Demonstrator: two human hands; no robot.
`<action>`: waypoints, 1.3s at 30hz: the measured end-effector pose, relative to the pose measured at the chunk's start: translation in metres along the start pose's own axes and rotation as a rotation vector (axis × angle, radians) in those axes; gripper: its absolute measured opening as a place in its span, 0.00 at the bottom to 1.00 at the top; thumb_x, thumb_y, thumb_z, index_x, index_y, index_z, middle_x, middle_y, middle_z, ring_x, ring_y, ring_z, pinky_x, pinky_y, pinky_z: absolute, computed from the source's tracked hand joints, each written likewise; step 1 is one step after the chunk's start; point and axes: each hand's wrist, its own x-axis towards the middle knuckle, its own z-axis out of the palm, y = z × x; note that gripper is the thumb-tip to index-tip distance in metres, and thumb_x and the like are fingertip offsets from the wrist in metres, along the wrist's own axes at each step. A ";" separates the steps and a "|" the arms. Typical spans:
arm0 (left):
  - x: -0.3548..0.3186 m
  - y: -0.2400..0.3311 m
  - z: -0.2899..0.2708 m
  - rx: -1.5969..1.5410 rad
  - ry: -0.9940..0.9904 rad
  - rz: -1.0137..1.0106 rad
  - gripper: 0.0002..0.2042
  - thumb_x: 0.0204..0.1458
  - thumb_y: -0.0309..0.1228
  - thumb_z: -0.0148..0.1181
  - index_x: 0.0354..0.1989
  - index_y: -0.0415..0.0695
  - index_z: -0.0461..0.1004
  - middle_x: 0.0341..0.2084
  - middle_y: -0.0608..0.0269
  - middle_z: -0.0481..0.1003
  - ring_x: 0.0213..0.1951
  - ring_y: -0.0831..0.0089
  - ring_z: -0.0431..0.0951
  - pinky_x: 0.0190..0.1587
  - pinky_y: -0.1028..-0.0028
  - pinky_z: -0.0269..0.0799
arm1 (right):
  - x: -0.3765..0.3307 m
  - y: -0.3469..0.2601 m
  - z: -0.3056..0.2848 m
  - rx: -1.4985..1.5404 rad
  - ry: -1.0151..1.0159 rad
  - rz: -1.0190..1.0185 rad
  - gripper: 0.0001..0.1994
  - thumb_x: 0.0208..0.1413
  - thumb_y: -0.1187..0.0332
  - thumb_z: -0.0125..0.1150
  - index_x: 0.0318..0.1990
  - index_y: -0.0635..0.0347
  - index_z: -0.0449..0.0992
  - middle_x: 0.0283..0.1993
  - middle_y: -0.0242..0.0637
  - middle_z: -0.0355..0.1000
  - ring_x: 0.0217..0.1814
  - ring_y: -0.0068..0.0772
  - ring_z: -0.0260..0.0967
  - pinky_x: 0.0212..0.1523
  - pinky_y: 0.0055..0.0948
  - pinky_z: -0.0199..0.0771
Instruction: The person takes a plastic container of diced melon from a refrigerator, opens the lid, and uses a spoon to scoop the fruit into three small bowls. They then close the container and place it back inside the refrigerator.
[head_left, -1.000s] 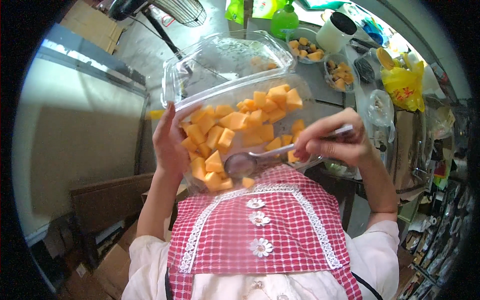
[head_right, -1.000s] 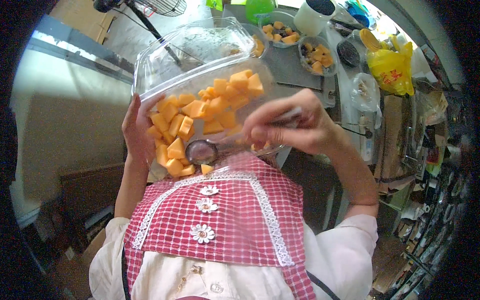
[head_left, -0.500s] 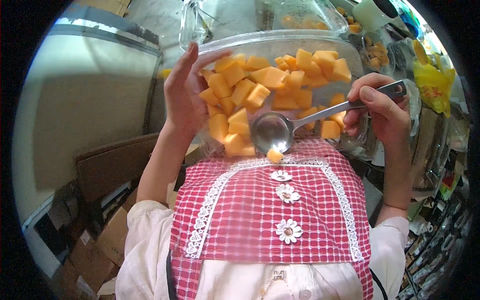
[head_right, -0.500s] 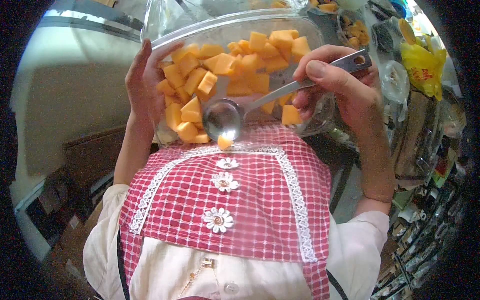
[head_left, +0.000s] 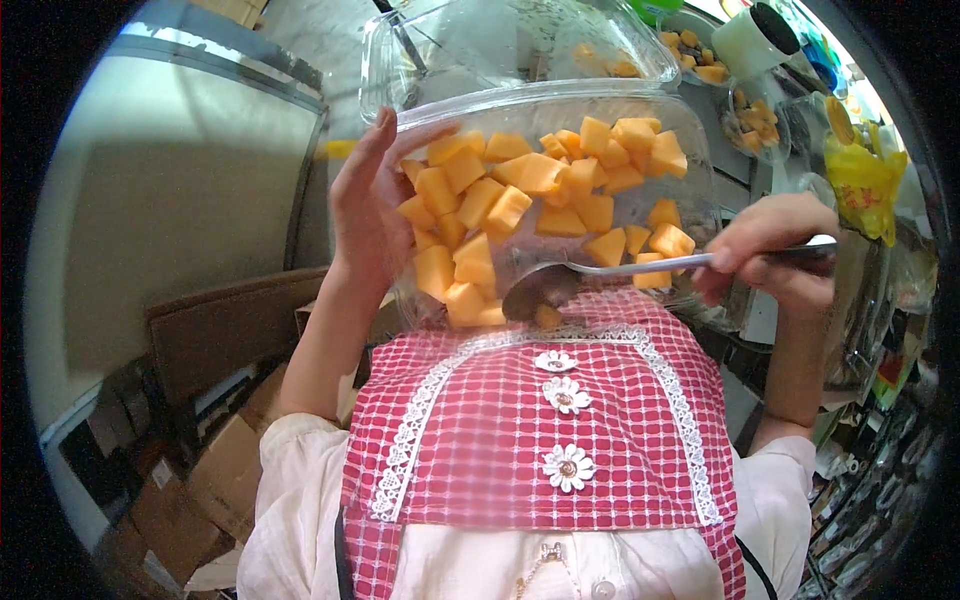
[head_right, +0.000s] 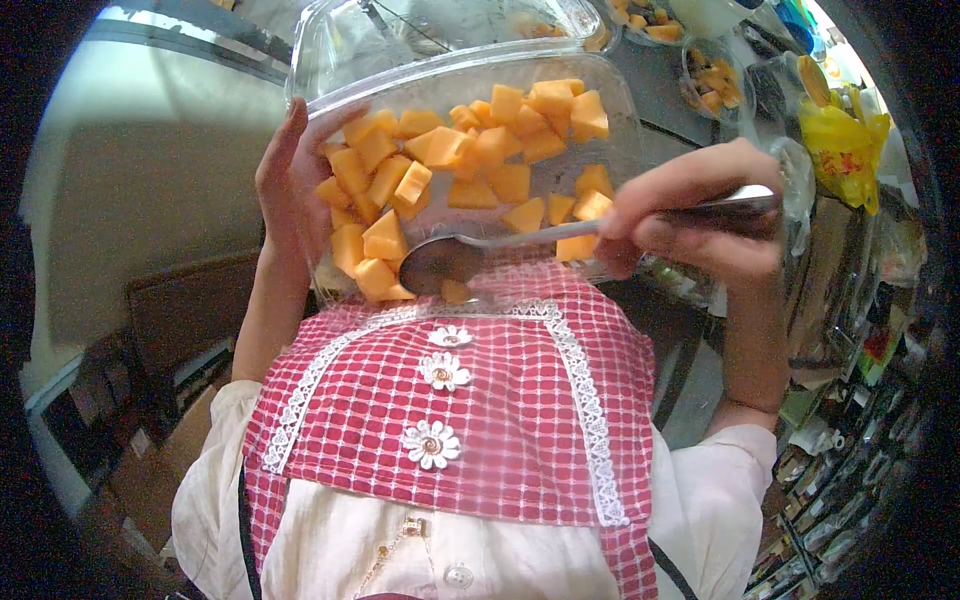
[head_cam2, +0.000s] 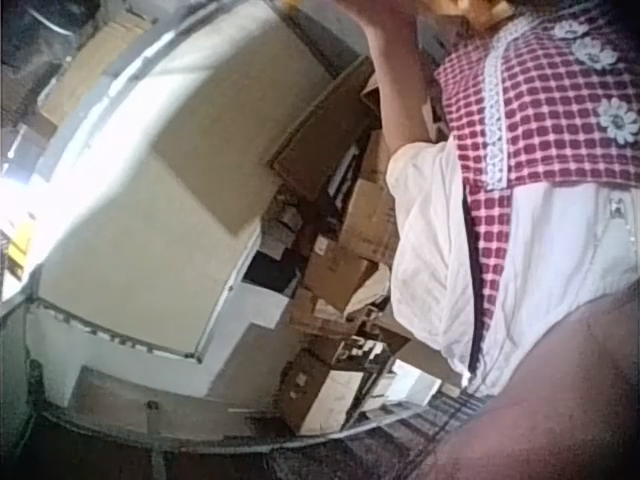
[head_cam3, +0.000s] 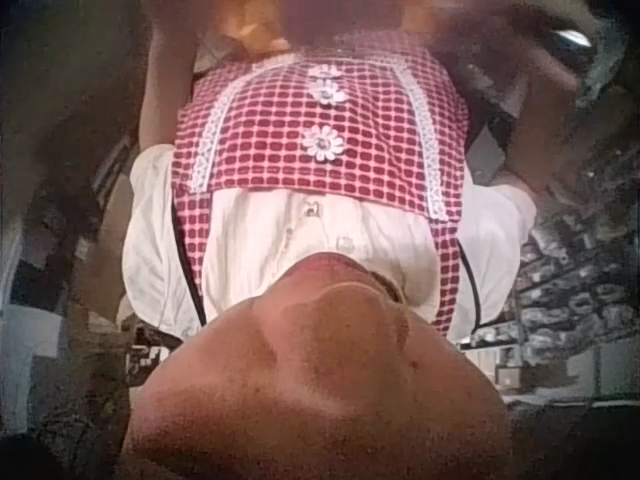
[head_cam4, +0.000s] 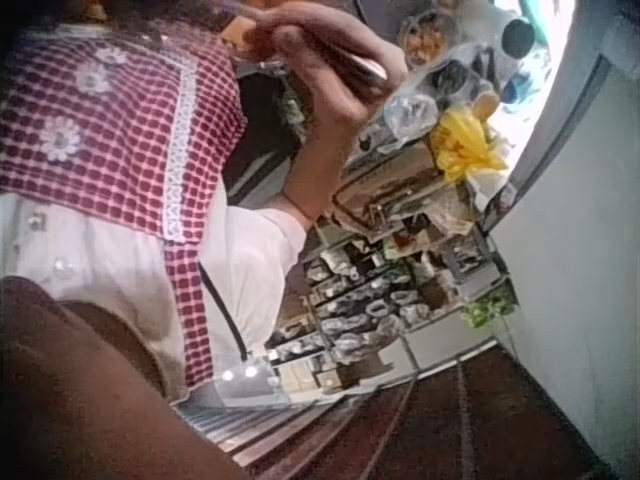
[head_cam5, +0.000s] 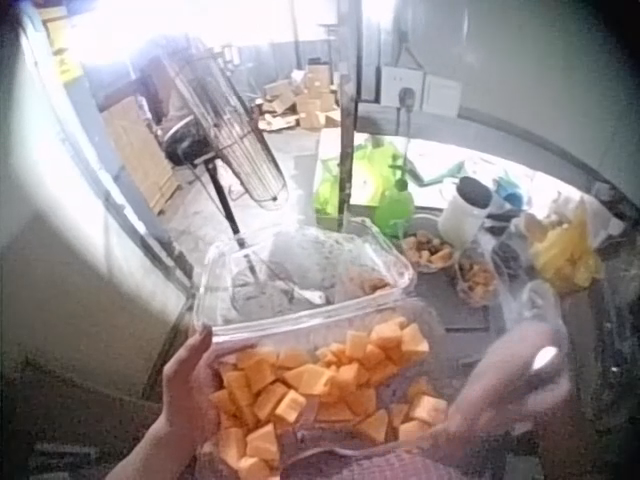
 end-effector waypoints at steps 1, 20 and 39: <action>0.001 0.000 0.001 -0.003 -0.001 -0.001 0.38 0.52 0.59 0.53 0.52 0.28 0.69 0.45 0.41 0.72 0.47 0.57 0.76 0.54 0.65 0.71 | -0.004 -0.006 0.003 0.017 0.037 0.021 0.06 0.52 0.79 0.60 0.37 0.72 0.79 0.29 0.47 0.78 0.31 0.34 0.77 0.36 0.28 0.79; -0.005 -0.013 -0.009 -0.128 0.027 -0.126 0.34 0.53 0.56 0.53 0.50 0.30 0.71 0.44 0.45 0.75 0.47 0.59 0.77 0.53 0.64 0.72 | 0.051 0.002 0.003 0.130 0.176 0.299 0.12 0.55 0.66 0.58 0.34 0.69 0.77 0.27 0.41 0.75 0.22 0.30 0.77 0.20 0.26 0.79; -0.015 0.006 -0.020 0.258 0.280 0.275 0.37 0.56 0.58 0.47 0.56 0.31 0.65 0.54 0.44 0.68 0.54 0.53 0.70 0.58 0.60 0.66 | -0.065 0.043 -0.091 0.054 1.317 -0.143 0.10 0.60 0.69 0.56 0.44 0.65 0.76 0.41 0.44 0.77 0.37 0.36 0.79 0.37 0.36 0.83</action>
